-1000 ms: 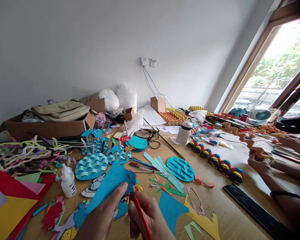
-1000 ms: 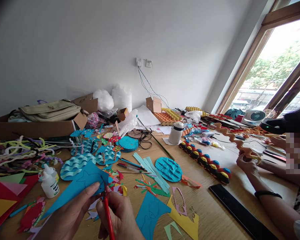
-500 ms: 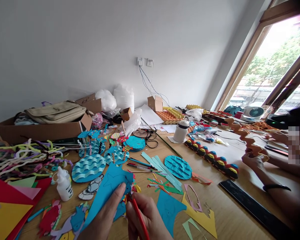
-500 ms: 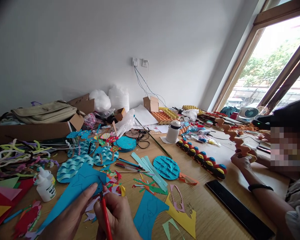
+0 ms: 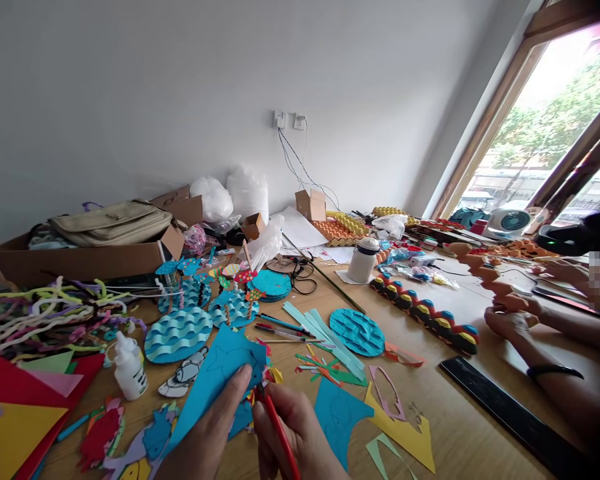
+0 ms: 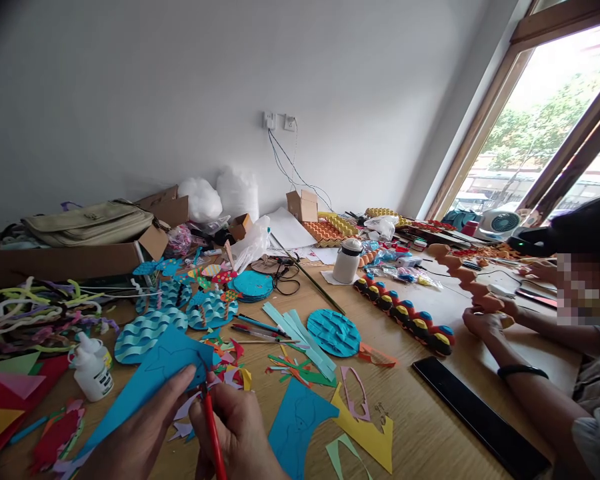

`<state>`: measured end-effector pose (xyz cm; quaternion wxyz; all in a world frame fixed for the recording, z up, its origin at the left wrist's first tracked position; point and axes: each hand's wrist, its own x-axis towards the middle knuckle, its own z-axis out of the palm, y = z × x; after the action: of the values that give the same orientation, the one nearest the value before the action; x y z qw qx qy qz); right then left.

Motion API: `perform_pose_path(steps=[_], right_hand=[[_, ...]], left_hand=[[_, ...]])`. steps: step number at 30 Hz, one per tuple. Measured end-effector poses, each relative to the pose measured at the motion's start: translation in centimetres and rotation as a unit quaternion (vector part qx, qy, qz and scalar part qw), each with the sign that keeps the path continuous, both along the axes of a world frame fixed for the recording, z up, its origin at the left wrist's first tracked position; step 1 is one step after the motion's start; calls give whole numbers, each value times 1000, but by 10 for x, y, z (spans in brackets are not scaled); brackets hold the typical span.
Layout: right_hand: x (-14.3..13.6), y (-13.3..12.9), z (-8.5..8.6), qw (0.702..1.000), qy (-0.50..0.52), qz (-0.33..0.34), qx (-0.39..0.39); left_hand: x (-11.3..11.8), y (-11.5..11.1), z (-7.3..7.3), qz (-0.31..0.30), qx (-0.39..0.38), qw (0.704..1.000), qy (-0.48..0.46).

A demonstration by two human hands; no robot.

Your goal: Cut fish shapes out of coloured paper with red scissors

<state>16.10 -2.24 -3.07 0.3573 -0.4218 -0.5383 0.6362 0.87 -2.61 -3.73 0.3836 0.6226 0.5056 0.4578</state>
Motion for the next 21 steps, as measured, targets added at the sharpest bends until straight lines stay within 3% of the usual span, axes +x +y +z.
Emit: perform_pose_path(steps=[4,12,17,21], right_hand=[[0,0,1,1000,-1,6,-15],[-4,0,-4,1000,-6,-2,-14],[-9,-1,-16,999,15,-30,-18],[-8,-1,-20,1000,13,-19,-14]], left_hand=[[0,-1,-4,-26,52,998,5],[-1,4,0,127,37,989,69],[0,5,-11,116,-7,993,25],[-1,6,-6,121,-5,993,-14]])
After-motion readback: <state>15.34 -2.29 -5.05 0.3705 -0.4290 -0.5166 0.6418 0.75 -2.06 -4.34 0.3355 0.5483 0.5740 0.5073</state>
